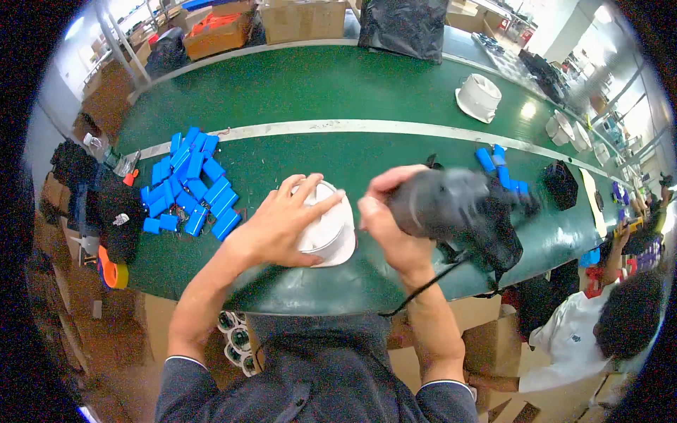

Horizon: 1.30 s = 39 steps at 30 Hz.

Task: The person assembles electronic components and plastic housings, securing them together with an electric screwdriver.

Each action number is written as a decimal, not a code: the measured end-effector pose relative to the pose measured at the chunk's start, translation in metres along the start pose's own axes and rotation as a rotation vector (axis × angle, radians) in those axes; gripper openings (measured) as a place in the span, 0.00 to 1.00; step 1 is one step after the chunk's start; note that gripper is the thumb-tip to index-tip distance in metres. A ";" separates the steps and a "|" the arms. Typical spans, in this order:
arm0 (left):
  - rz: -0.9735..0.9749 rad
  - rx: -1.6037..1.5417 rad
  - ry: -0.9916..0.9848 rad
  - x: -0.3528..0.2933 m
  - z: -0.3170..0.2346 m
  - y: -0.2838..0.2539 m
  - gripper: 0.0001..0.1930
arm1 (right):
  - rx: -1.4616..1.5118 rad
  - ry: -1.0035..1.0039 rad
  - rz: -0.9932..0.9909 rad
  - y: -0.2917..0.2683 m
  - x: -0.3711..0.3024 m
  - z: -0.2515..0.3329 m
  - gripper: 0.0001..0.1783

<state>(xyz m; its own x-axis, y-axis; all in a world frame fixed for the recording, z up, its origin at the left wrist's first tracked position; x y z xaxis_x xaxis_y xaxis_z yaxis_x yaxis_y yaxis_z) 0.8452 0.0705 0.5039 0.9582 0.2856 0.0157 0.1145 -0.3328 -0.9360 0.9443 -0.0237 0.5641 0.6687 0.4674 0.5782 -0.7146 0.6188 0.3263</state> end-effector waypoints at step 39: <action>0.036 0.009 0.030 0.013 -0.021 0.001 0.44 | 0.024 0.039 0.088 -0.001 0.028 -0.042 0.12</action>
<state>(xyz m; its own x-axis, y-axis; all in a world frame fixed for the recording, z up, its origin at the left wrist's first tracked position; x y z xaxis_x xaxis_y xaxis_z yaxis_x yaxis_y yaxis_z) 0.8634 0.0553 0.5108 0.9690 0.2470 -0.0075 0.0778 -0.3339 -0.9394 0.9728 0.0154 0.5483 0.6099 0.5438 0.5764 -0.7756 0.5592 0.2930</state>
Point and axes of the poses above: each hand's wrist, its own x-axis towards the middle knuckle, its own y-axis out of the palm, z = x × y, the point moved 10 cm from there along x, towards the middle knuckle, and after that the axes turned 12 degrees about -y, right-handed, at the moved point
